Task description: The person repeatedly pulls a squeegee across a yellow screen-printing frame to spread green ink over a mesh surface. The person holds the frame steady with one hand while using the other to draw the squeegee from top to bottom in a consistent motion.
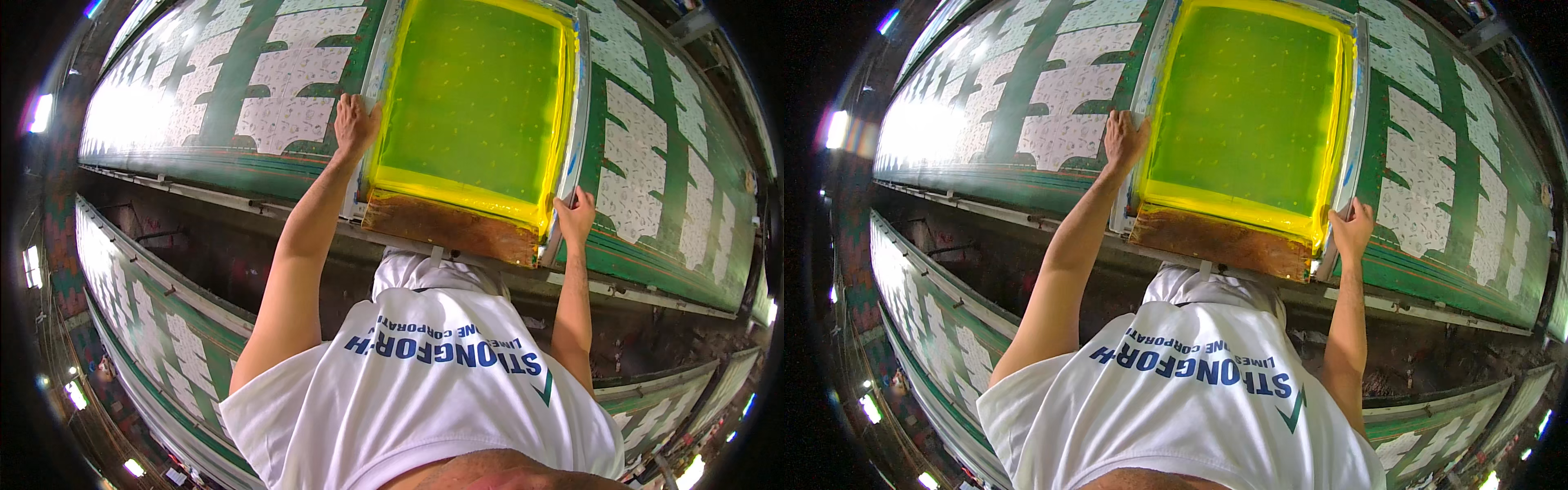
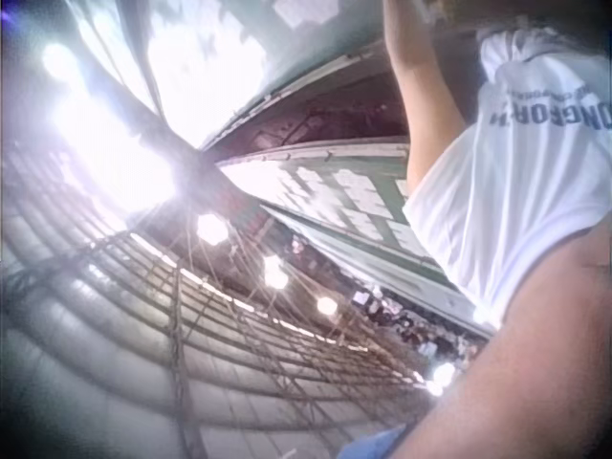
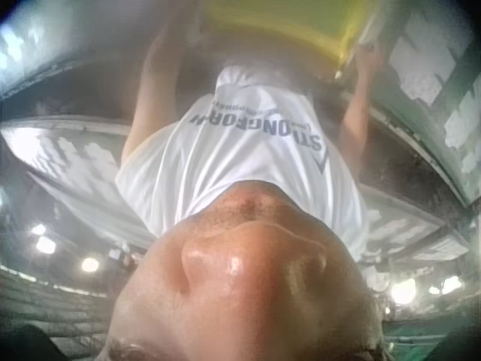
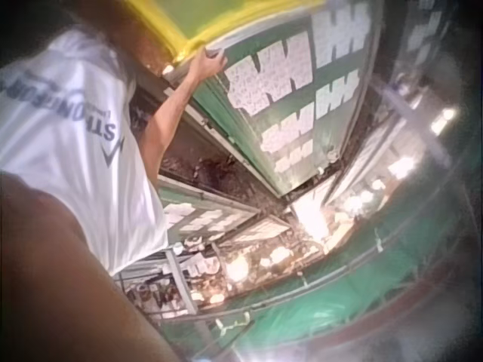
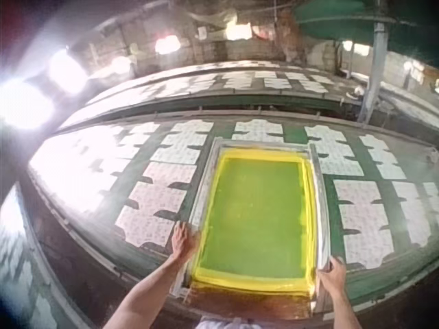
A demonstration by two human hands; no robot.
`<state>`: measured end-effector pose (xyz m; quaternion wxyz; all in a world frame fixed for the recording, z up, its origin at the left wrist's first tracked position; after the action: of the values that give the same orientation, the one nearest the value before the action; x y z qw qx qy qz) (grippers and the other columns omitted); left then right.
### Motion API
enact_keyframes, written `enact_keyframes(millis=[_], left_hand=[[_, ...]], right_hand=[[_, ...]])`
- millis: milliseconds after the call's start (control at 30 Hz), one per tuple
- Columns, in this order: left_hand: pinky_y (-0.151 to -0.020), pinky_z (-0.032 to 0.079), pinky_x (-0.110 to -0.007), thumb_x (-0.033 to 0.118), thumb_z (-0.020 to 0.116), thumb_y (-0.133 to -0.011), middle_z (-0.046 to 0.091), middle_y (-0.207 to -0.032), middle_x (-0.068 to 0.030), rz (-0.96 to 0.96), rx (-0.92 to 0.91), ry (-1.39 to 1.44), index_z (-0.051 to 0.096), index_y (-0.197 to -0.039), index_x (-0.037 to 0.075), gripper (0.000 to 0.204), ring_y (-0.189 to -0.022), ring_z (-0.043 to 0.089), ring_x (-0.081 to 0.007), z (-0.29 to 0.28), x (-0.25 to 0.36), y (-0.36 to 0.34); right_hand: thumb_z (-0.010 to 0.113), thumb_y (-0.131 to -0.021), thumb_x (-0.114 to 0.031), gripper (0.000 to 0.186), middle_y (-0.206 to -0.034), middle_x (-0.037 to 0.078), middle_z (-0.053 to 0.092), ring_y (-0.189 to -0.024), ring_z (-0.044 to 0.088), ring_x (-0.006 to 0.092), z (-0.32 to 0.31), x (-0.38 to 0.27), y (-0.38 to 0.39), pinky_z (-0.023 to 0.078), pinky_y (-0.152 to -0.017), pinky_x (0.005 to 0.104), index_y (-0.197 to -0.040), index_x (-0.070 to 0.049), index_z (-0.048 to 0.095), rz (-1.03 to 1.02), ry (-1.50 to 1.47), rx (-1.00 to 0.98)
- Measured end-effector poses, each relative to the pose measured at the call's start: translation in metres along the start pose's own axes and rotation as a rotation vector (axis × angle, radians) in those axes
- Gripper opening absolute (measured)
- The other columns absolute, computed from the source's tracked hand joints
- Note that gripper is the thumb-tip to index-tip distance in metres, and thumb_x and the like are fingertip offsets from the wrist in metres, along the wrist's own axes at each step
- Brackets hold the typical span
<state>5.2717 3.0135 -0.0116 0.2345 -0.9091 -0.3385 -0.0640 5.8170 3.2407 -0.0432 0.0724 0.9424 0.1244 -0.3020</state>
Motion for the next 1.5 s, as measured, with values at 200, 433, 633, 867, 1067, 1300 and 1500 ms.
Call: enact_keyframes(millis=[200,433,633,867,1067,1300,1500], left_hand=[[-0.098,0.05,-0.051,0.044,0.069,-0.095,0.055,-0.116,-0.0192,-0.097,-0.125,0.0,0.059,-0.113,0.0,0.049,-0.116,0.056,-0.0403,0.011,0.006,0.002],[-0.101,0.048,-0.05,0.051,0.067,-0.096,0.057,-0.123,-0.0182,-0.187,-0.236,0.005,0.061,-0.118,0.001,0.055,-0.122,0.056,-0.0385,0.025,-0.002,0.003],[-0.1,0.051,-0.05,0.046,0.071,-0.094,0.06,-0.122,-0.0196,-0.144,-0.247,-0.015,0.063,-0.115,-0.001,0.052,-0.121,0.059,-0.039,0.028,-0.003,0.002],[-0.097,0.053,-0.051,0.047,0.072,-0.093,0.062,-0.12,-0.0209,-0.066,-0.243,-0.011,0.062,-0.115,-0.002,0.054,-0.118,0.061,-0.0399,0.025,0.003,-0.001],[-0.096,0.054,-0.051,0.048,0.069,-0.096,0.061,-0.119,-0.0209,-0.073,-0.226,0.026,0.062,-0.114,-0.002,0.054,-0.116,0.062,-0.0391,0.023,0.002,0.003],[-0.093,0.054,-0.053,0.048,0.058,-0.104,0.061,-0.117,-0.0199,-0.086,-0.185,0.101,0.063,-0.111,-0.002,0.051,-0.113,0.062,-0.0394,0.022,0.001,0.004],[-0.093,0.055,-0.053,0.03,0.052,-0.106,0.062,-0.115,-0.0188,-0.151,-0.166,0.201,0.065,-0.106,0.001,0.032,-0.113,0.062,-0.0399,0.025,-0.009,0.004]], right_hand=[[0.084,-0.084,-0.031,0.076,-0.121,0.013,0.055,-0.1,0.06,0.0274,0.001,0.021,-0.005,0.054,-0.09,0.0462,-0.146,0.005,0.059,0.018,-0.007,-0.044],[0.087,-0.086,-0.041,0.096,-0.146,0.024,0.048,-0.128,0.055,0.0385,-0.011,-0.024,0.008,0.046,-0.111,0.0521,-0.16,0.0,0.041,-0.187,0.131,0.024],[0.085,-0.088,-0.036,0.058,-0.139,0.016,0.061,-0.133,0.056,0.036,0.019,-0.149,0.096,0.047,-0.112,0.0435,-0.133,-0.002,0.068,-0.562,-0.213,-0.426],[0.076,-0.085,-0.01,0.073,-0.14,0.012,0.057,-0.133,0.057,0.0322,0.064,-0.223,0.169,0.052,-0.109,0.0466,-0.153,-0.009,0.05,-0.905,0.366,-0.758],[0.062,-0.084,0.003,0.059,-0.131,0.014,0.067,-0.118,0.065,0.0356,0.068,-0.234,0.143,0.055,-0.1,0.0459,-0.143,-0.004,0.059,-0.763,0.322,-0.423],[0.074,-0.077,-0.004,0.057,-0.12,0.009,0.071,-0.112,0.068,0.0305,0.096,-0.223,0.142,0.059,-0.091,0.0434,-0.133,-0.009,0.068,-0.608,0.402,-0.369],[0.076,-0.076,-0.003,0.044,-0.113,0.004,0.072,-0.108,0.07,0.0267,0.1,-0.233,0.122,0.061,-0.083,0.0413,-0.118,-0.012,0.074,-0.666,0.389,-0.143]])
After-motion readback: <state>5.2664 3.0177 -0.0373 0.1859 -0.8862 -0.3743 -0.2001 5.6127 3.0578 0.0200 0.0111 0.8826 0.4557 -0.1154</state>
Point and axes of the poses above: each hand's wrist, its own y-axis away from the middle knuckle, its own z-axis out of the palm, x = y × z, the point moved 10 cm from there along -y, towards the middle knuckle
